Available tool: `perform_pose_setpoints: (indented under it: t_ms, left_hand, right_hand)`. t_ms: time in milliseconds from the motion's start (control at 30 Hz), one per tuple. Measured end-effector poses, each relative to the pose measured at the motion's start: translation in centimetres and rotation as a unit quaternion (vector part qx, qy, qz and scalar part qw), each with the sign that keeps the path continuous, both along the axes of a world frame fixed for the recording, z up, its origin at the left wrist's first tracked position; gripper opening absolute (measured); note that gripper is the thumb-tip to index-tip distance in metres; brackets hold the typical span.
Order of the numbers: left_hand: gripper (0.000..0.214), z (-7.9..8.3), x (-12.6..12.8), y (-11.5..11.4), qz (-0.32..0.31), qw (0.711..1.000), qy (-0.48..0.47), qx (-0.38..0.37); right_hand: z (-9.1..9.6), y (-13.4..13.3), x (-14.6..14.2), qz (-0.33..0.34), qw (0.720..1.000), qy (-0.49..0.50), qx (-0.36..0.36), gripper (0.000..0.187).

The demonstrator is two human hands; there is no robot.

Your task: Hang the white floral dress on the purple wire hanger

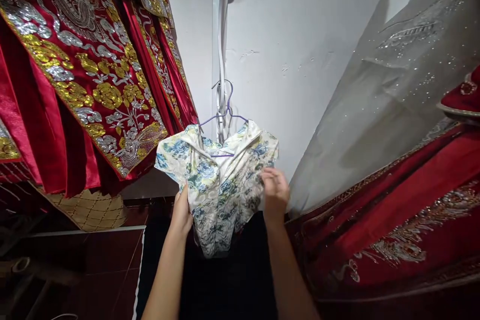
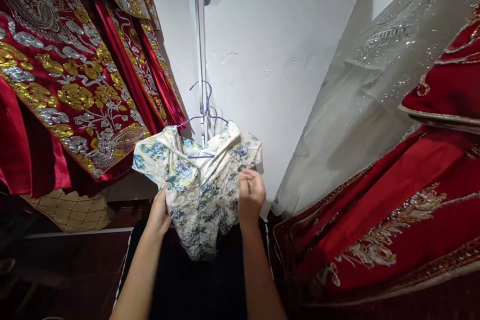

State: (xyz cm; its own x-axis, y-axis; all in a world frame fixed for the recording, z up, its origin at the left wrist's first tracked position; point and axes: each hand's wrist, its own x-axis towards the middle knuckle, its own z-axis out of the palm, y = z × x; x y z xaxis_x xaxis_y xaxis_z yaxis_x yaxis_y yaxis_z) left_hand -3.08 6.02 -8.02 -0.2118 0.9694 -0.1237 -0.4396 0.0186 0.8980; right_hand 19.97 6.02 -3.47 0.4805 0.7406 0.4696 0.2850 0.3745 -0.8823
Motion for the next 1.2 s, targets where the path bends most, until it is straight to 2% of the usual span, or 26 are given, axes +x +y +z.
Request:
perform_pose_setpoints:
  t_ms: [67, 133, 167, 233, 333, 467, 633, 733, 800, 867, 933, 967, 1000, 1033, 1067, 1100, 1133, 1200]
  left_hand:
    - [0.048, 0.4, -0.1, -0.8, -0.03, 0.999, -0.035, -0.003]
    - [0.049, 1.1, -0.2, -1.5, -0.06, 0.996, -0.072, 0.005]
    - [0.049, 1.5, -0.3, -1.9, -0.071, 0.994, -0.087, 0.011]
    - [0.049, 2.0, -0.4, -2.4, -0.082, 0.99, -0.111, 0.023]
    - [0.05, 2.4, -0.3, -3.0, -0.062, 0.989, -0.134, 0.017]
    - [0.052, 3.1, 0.3, -3.6, -0.016, 0.991, -0.134, -0.009]
    - [0.051, 3.8, 1.7, -4.4, -0.055, 0.989, -0.137, -0.016]
    - [0.046, 3.6, 0.8, -4.2, -0.057, 0.99, -0.131, -0.019]
    - [0.041, 3.0, -0.8, -3.7, -0.014, 0.995, -0.097, -0.007]
    - [0.037, 2.3, -2.4, -3.2, 0.116, 0.992, -0.019, 0.037]
    - [0.04, 1.4, -2.9, -3.1, 0.277, 0.949, 0.108, 0.104]
    - [0.043, 1.0, -2.6, -3.3, 0.311, 0.923, 0.18, 0.135]
    - [0.044, 0.7, -1.8, -3.6, 0.293, 0.91, 0.245, 0.162]
    - [0.043, 0.5, -0.6, -3.9, 0.233, 0.908, 0.297, 0.182]
    - [0.038, 0.4, 0.7, -4.3, 0.12, 0.916, 0.328, 0.198]
    - [0.032, 0.5, 2.0, -4.6, 0.034, 0.919, 0.334, 0.208]
    - [0.024, 0.8, 3.2, -4.9, -0.021, 0.915, 0.343, 0.213]
    - [0.011, 1.7, 4.8, -5.0, -0.068, 0.899, 0.369, 0.223]
  right_hand:
    - [-1.9, -0.4, -2.4, 0.141, 0.98, 0.077, -0.12, 0.032]
    - [-2.9, -0.9, -4.9, 0.274, 0.939, 0.084, -0.19, 0.04]
    - [-3.1, -1.2, -5.9, 0.32, 0.924, 0.075, -0.195, 0.042]
    - [-2.9, -1.7, -7.4, 0.367, 0.913, 0.056, -0.169, 0.041]
    - [-2.0, -2.1, -7.9, 0.39, 0.91, 0.053, -0.132, 0.036]
    - [-1.6, -2.5, -7.0, 0.371, 0.914, 0.066, -0.15, 0.033]
    - [-1.1, -3.2, -6.9, 0.369, 0.915, 0.062, -0.148, 0.032]
    - [-0.7, -3.5, -6.7, 0.36, 0.919, 0.061, -0.145, 0.032]
    - [-0.6, -3.5, -6.0, 0.375, 0.912, 0.04, -0.163, 0.03]
    - [-0.7, -3.4, -5.1, 0.399, 0.897, 0.004, -0.192, 0.027]
    - [-0.9, -3.3, -4.4, 0.406, 0.89, -0.02, -0.208, 0.024]
    - [-1.0, -3.3, -4.2, 0.402, 0.891, -0.018, -0.209, 0.023]
    - [-1.1, -3.3, -4.2, 0.398, 0.894, -0.008, -0.208, 0.022]
    - [-1.1, -3.3, -4.2, 0.399, 0.893, 0.006, -0.208, 0.021]
    - [-1.1, -3.4, -4.4, 0.408, 0.888, 0.017, -0.211, 0.021]
    - [-1.0, -3.4, -4.5, 0.42, 0.881, 0.025, -0.215, 0.022]
    - [-0.7, -3.5, -4.6, 0.433, 0.874, 0.027, -0.217, 0.022]
    - [0.3, -3.3, -4.5, 0.449, 0.868, 0.023, -0.211, 0.023]
